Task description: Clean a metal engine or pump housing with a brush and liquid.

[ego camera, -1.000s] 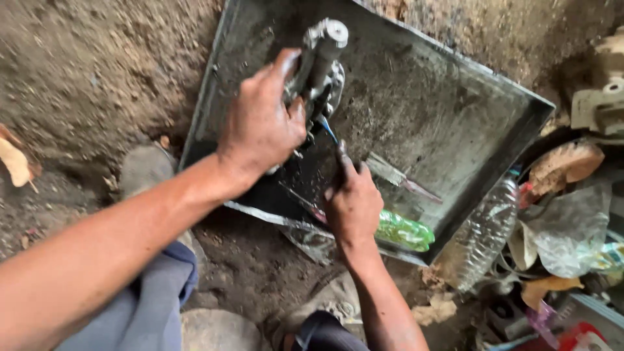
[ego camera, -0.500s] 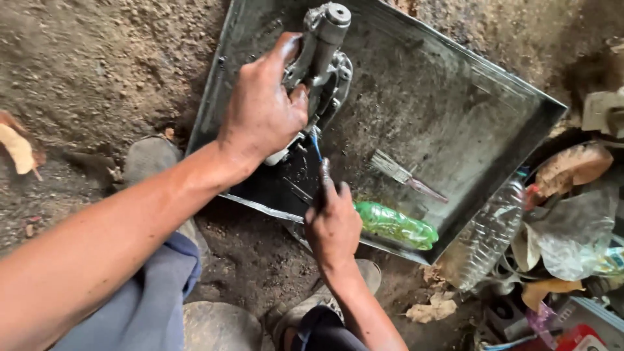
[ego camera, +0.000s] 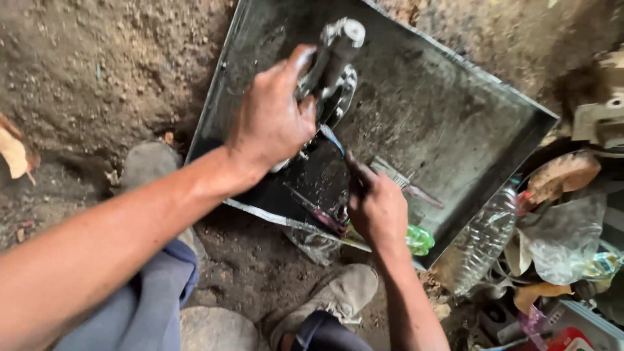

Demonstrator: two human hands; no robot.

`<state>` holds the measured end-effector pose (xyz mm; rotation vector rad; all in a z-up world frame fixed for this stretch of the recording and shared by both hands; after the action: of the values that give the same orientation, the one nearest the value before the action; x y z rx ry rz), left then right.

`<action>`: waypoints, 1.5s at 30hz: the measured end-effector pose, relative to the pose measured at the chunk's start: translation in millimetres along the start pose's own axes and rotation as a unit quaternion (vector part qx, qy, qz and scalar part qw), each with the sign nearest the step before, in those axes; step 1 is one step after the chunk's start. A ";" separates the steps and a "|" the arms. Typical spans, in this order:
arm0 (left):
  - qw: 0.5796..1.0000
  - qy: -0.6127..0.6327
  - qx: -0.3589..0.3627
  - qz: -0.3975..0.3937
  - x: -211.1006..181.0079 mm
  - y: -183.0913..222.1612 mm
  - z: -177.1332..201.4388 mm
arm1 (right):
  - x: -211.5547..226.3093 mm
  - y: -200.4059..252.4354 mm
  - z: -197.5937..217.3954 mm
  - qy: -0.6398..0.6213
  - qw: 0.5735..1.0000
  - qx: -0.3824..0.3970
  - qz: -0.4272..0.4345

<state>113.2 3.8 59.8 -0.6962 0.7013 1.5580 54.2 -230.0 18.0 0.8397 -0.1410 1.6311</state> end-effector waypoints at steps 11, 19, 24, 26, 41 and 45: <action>0.996 -0.025 -0.056 -0.062 -8.4 4.0 8.9 | 33.2 -2.3 12.2 0.063 0.997 -0.028 0.027; 0.983 -0.058 -0.137 -0.111 -20.6 14.1 15.1 | 42.9 31.6 -22.3 -0.008 0.973 -0.131 0.188; 0.996 -0.002 -0.052 -0.070 -23.7 16.7 5.2 | 17.9 28.2 -34.4 0.027 0.996 -0.051 -0.075; 0.997 -0.013 -0.042 -0.067 -21.7 14.6 0.8 | 16.8 42.0 -45.7 -0.013 0.996 -0.087 -0.017; 0.998 -0.018 -0.052 -0.019 -6.0 -0.8 15.1 | 28.8 12.2 -32.6 -0.044 0.990 -0.126 0.039; 0.995 -0.047 -0.053 0.067 38.4 -1.3 14.7 | 20.0 28.6 -63.6 -0.143 0.985 -0.092 0.028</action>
<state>110.5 39.4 39.5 -0.6611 0.6084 1.7499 0.6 -187.7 -6.5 0.9283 -0.5142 1.5157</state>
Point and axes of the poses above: each hand's wrist, its own y-axis away from the middle knuckle, its own z-axis out of the back of the hand, x = y × z, the point moved 8 cm from there along -y, towards the middle knuckle, and after that the axes turned 14 degrees about -y, right-handed, at the moved point
